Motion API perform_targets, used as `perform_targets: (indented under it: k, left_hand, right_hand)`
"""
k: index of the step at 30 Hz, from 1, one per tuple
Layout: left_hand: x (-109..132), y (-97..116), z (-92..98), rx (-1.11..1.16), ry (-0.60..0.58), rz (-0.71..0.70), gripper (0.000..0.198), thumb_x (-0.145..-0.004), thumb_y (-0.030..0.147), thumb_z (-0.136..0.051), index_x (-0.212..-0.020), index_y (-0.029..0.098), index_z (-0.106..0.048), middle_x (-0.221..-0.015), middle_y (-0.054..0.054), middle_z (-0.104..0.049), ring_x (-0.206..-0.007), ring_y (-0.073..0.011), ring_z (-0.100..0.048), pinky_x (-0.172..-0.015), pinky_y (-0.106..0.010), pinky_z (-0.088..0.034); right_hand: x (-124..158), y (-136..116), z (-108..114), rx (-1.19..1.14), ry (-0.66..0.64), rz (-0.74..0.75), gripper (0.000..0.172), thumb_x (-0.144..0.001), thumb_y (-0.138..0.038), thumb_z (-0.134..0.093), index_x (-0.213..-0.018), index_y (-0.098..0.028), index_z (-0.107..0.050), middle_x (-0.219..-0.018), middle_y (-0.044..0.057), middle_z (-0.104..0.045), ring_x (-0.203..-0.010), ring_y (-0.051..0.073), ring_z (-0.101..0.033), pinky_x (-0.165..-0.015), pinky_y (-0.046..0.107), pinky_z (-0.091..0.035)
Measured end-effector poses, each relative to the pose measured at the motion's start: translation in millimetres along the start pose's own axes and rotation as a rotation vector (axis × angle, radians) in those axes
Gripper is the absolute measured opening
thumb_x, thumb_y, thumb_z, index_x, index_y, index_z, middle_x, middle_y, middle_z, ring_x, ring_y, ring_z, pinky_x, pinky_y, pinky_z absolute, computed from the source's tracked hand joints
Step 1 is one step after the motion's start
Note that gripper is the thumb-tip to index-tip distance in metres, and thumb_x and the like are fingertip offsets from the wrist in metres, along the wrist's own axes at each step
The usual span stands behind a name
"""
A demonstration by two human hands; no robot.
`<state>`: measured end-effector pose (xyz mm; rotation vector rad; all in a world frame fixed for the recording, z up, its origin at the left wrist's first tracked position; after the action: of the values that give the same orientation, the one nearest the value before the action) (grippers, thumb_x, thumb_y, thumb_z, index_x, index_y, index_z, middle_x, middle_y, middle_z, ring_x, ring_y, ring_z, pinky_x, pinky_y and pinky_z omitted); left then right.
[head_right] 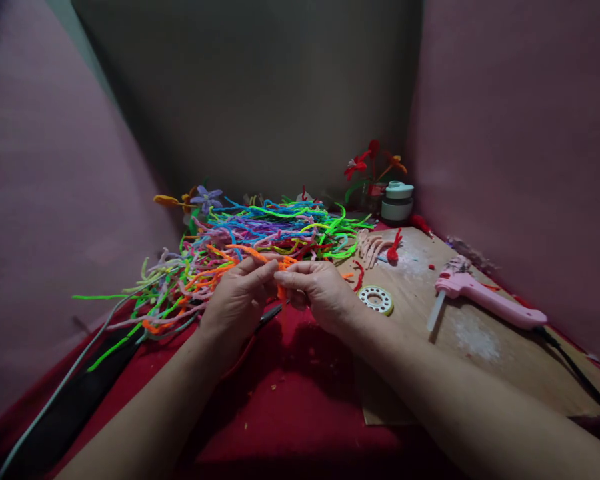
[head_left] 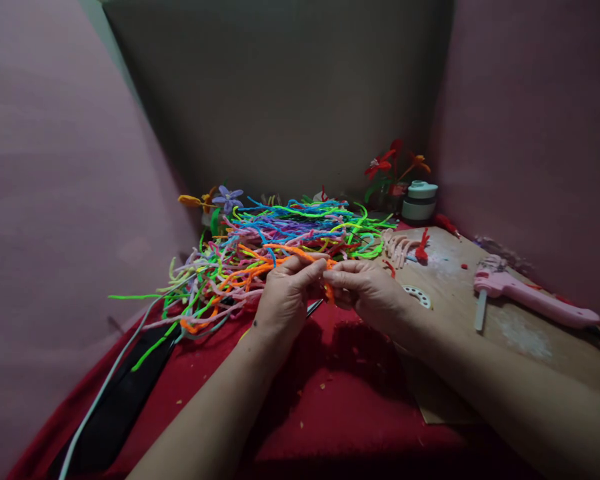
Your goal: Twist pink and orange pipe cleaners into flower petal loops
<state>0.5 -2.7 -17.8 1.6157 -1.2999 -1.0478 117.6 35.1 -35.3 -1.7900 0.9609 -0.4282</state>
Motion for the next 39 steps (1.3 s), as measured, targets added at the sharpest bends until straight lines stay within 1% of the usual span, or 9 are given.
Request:
perform_targets:
  k: [3,7,12,15,21,25,33,37,39]
  left_hand:
    - [1,1,2.0,-0.066,0.074,-0.074,0.016,-0.066,0.024,-0.072,-0.078,0.014,-0.068,-0.064,0.001,-0.062,-0.055,-0.0078,-0.054,-0.054,-0.02,-0.043]
    - [0,2,3.6,-0.101,0.075,-0.112,0.019,-0.065,0.027,-0.073,-0.079,0.015,-0.069,-0.066,0.0,-0.064,-0.056,-0.0093,-0.056,-0.055,-0.022,-0.045]
    - [2,4,0.1,-0.06,0.068,-0.144,0.016,-0.066,0.026,-0.072,-0.078,0.017,-0.066,-0.07,0.001,-0.065,-0.062,-0.011,-0.059,-0.064,-0.025,-0.049]
    - [4,6,-2.3,-0.097,0.097,-0.198,0.014,-0.067,0.023,-0.071,-0.078,0.017,-0.067,-0.068,0.002,-0.064,-0.059,-0.0099,-0.058,-0.06,-0.023,-0.049]
    - [7,7,-1.5,-0.218,0.238,-0.298,0.013,-0.062,0.022,-0.075,-0.072,0.017,-0.068,-0.065,0.001,-0.065,-0.057,-0.0108,-0.059,-0.056,-0.023,-0.049]
    - [8,8,1.1,-0.28,0.204,-0.353,0.012,-0.07,0.026,-0.069,-0.079,0.019,-0.067,-0.065,0.002,-0.065,-0.057,-0.0107,-0.06,-0.054,-0.022,-0.049]
    - [11,9,1.3,-0.545,0.203,-0.522,0.011,-0.077,0.025,-0.062,-0.085,0.017,-0.065,-0.074,-0.002,-0.068,-0.064,-0.0131,-0.064,-0.058,-0.024,-0.052]
    - [14,13,1.1,-0.729,0.189,-0.685,0.008,-0.08,0.022,-0.059,-0.082,0.017,-0.065,-0.08,-0.003,-0.066,-0.074,-0.0139,-0.064,-0.069,-0.026,-0.052]
    - [16,14,1.9,-0.86,0.129,-0.827,0.006,-0.08,0.016,-0.059,-0.083,0.017,-0.064,-0.083,-0.003,-0.065,-0.08,-0.0141,-0.063,-0.076,-0.027,-0.051]
  right_hand:
    - [0,-2,-1,-0.037,0.049,-0.028,0.029,-0.061,-0.032,-0.075,-0.055,-0.016,-0.052,-0.043,-0.007,-0.039,-0.039,0.005,-0.028,-0.042,0.023,-0.017]
    - [0,-4,0,-0.023,0.07,-0.015,0.029,-0.061,-0.031,-0.074,-0.053,-0.016,-0.051,-0.041,-0.007,-0.037,-0.039,0.004,-0.027,-0.042,0.024,-0.017]
    - [0,-3,3,0.059,0.051,0.039,0.021,-0.063,-0.031,-0.073,-0.057,-0.015,-0.06,-0.051,-0.003,-0.051,-0.046,0.006,-0.038,-0.047,0.024,-0.025]
    - [0,-3,2,0.013,0.052,-0.01,0.02,-0.059,-0.03,-0.075,-0.057,-0.015,-0.062,-0.051,-0.002,-0.053,-0.046,0.007,-0.041,-0.048,0.024,-0.026]
    - [0,-5,-4,-0.15,0.117,-0.12,0.018,-0.051,-0.022,-0.078,-0.054,-0.012,-0.063,-0.049,0.0,-0.057,-0.047,0.007,-0.047,-0.049,0.023,-0.031]
    - [1,-6,-6,-0.212,0.119,-0.134,0.01,-0.055,-0.015,-0.073,-0.053,-0.011,-0.064,-0.051,0.002,-0.059,-0.047,0.008,-0.049,-0.052,0.024,-0.036]
    - [-1,-5,-4,-0.234,0.137,-0.12,0.01,-0.054,-0.015,-0.073,-0.05,-0.011,-0.064,-0.047,0.0,-0.058,-0.044,0.008,-0.048,-0.052,0.024,-0.038]
    - [-6,1,2,-0.253,0.163,-0.089,0.011,-0.052,-0.016,-0.074,-0.056,-0.011,-0.065,-0.053,0.001,-0.06,-0.051,0.009,-0.051,-0.056,0.025,-0.039]
    - [-7,2,3,-0.28,0.172,-0.077,0.011,-0.053,-0.015,-0.074,-0.056,-0.01,-0.065,-0.053,0.0,-0.059,-0.051,0.009,-0.051,-0.058,0.026,-0.04]
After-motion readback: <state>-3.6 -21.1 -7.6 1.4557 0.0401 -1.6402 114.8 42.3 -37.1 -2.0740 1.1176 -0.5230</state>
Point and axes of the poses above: each hand's wrist, its own x-axis away from the middle knuckle, its own z-axis out of the back of the hand, y = z × x, the point moved 1 cm from there along -x, towards the middle knuckle
